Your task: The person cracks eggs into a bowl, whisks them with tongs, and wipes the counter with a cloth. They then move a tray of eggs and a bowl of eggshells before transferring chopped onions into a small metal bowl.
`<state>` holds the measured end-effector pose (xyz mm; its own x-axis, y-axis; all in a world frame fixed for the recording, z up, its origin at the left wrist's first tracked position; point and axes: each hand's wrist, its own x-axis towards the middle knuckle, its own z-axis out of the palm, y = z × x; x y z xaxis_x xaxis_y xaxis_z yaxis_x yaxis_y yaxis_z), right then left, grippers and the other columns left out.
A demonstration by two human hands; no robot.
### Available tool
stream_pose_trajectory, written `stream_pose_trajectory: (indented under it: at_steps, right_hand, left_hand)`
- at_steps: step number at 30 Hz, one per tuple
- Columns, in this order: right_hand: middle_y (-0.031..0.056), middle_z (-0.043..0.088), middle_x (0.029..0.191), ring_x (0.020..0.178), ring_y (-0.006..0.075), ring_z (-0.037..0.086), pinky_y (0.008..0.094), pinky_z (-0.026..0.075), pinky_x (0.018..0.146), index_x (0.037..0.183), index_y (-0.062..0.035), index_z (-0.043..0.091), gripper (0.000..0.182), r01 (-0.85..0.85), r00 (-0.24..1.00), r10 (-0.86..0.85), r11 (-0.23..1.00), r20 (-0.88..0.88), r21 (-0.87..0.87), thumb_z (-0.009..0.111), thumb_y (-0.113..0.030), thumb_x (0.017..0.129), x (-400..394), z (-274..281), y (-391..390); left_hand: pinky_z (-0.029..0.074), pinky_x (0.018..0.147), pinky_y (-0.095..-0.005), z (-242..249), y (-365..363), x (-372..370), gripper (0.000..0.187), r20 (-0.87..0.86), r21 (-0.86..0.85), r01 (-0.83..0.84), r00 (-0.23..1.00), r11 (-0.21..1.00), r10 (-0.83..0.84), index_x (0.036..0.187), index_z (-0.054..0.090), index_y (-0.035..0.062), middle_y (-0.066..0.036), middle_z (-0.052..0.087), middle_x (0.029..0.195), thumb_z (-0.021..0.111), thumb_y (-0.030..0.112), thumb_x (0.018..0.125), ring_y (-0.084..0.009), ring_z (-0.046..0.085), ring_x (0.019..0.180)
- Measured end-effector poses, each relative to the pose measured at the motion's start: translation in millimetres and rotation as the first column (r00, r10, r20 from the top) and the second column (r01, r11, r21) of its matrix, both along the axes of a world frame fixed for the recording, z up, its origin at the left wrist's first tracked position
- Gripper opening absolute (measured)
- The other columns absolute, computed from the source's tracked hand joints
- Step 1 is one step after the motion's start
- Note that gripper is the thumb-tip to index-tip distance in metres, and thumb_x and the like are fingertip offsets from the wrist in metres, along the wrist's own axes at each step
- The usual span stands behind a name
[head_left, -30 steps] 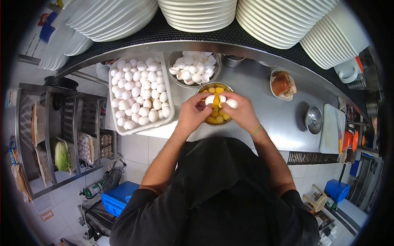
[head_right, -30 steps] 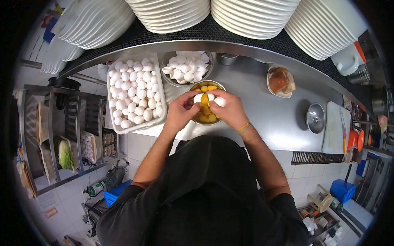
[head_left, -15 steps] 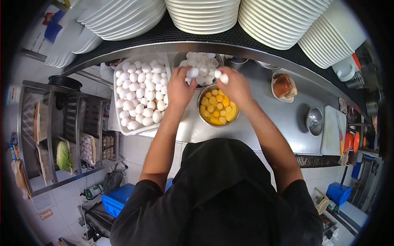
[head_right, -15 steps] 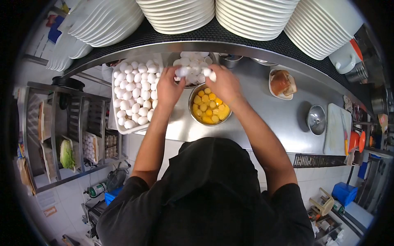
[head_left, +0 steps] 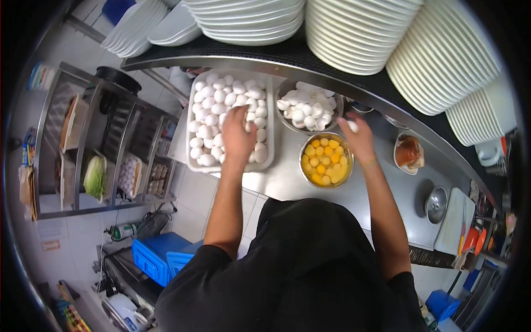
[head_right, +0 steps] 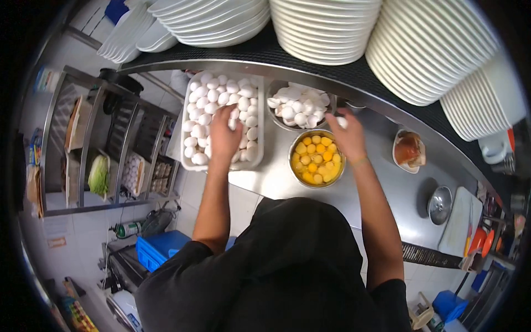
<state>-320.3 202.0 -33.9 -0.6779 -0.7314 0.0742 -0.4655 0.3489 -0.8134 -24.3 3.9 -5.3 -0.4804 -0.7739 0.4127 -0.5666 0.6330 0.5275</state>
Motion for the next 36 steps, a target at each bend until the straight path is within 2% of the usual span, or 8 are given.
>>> stream_pose_trajectory:
  at_steps: [4,7,9,12,19,28,34,36]
  right_hand:
    - [0.0077,0.069,0.115,0.089,0.0163,0.065,0.0311,0.053,0.08,0.132,-0.0045,0.061,0.041,0.118,0.971,-0.107,0.992,0.212,-0.04,0.071,-0.026,0.098,1,-21,29]
    - [0.0044,0.063,0.115,0.082,0.0097,0.058,0.0268,0.049,0.071,0.134,-0.006,0.056,0.038,0.112,0.921,-0.082,0.992,0.381,-0.055,0.065,-0.017,0.099,8,-6,37]
    - [0.0041,0.061,0.116,0.081,0.0075,0.055,0.0246,0.046,0.067,0.134,-0.0062,0.053,0.038,0.085,0.899,-0.046,0.994,0.435,-0.07,0.062,-0.013,0.098,18,6,37]
    - [0.0099,0.061,0.122,0.101,0.0157,0.061,0.0295,0.054,0.077,0.129,-0.0045,0.058,0.036,0.078,0.869,-0.027,0.993,0.493,-0.084,0.061,-0.01,0.094,26,7,35]
    - [0.009,0.063,0.123,0.096,0.0151,0.064,0.0283,0.057,0.08,0.134,-0.003,0.058,0.039,0.025,0.839,0.019,0.997,0.544,-0.073,0.061,-0.005,0.095,31,7,48]
    - [0.0067,0.066,0.12,0.096,0.0116,0.064,0.0259,0.056,0.079,0.142,-0.0024,0.059,0.043,0.041,0.78,0.015,0.996,0.626,-0.076,0.065,-0.008,0.099,40,4,76]
    - [0.0052,0.067,0.119,0.094,0.0099,0.064,0.0252,0.055,0.078,0.142,-0.0035,0.059,0.043,0.058,0.792,0.023,0.992,0.609,-0.114,0.068,-0.013,0.101,52,8,82]
    - [0.0046,0.069,0.116,0.092,0.0106,0.064,0.0256,0.056,0.078,0.142,-0.0032,0.059,0.045,0.107,0.793,0.021,0.979,0.609,-0.173,0.071,-0.013,0.1,60,9,82]
  left_hand:
    - [0.052,0.103,-0.0487,-5,-31,92,0.048,0.371,-0.088,-0.369,0.85,0.925,0.375,0.129,0.069,0.0073,-0.023,0.066,0.127,0.075,0.011,0.081,-0.0426,0.065,0.117]
    - [0.053,0.103,-0.0497,-5,-39,131,0.049,0.629,0.031,-0.501,0.682,0.865,0.372,0.13,0.069,0.0074,-0.018,0.066,0.128,0.077,0.018,0.083,-0.0401,0.065,0.118]
    - [0.053,0.103,-0.0495,-4,-35,141,0.047,0.641,0.037,-0.495,0.678,0.868,0.359,0.129,0.069,0.007,-0.019,0.066,0.127,0.077,0.021,0.084,-0.0408,0.066,0.117]
    - [0.054,0.103,-0.0494,-2,-33,145,0.048,0.669,0.063,-0.554,0.64,0.83,0.377,0.129,0.069,0.0076,-0.022,0.064,0.131,0.078,0.028,0.086,-0.042,0.067,0.117]
    - [0.054,0.103,-0.0487,-8,-32,155,0.048,0.664,0.084,-0.682,0.582,0.727,0.47,0.124,0.072,0.0074,-0.022,0.068,0.128,0.076,0.041,0.089,-0.0396,0.067,0.121]
    - [0.055,0.102,-0.0503,-17,-14,163,0.054,0.665,0.113,-0.657,0.607,0.745,0.435,0.132,0.066,0.0017,-0.026,0.063,0.131,0.071,0.037,0.092,-0.0426,0.066,0.119]
    - [0.054,0.103,-0.0488,-7,-12,156,0.058,0.618,0.118,-0.584,0.676,0.803,0.401,0.14,0.061,0.0018,-0.029,0.06,0.135,0.073,0.028,0.09,-0.0435,0.067,0.115]
    - [0.056,0.098,-0.0445,-1,-12,144,0.058,0.426,0.242,-0.412,0.859,0.878,0.286,0.141,0.061,0.0015,-0.026,0.062,0.133,0.075,0.024,0.09,-0.0383,0.07,0.112]
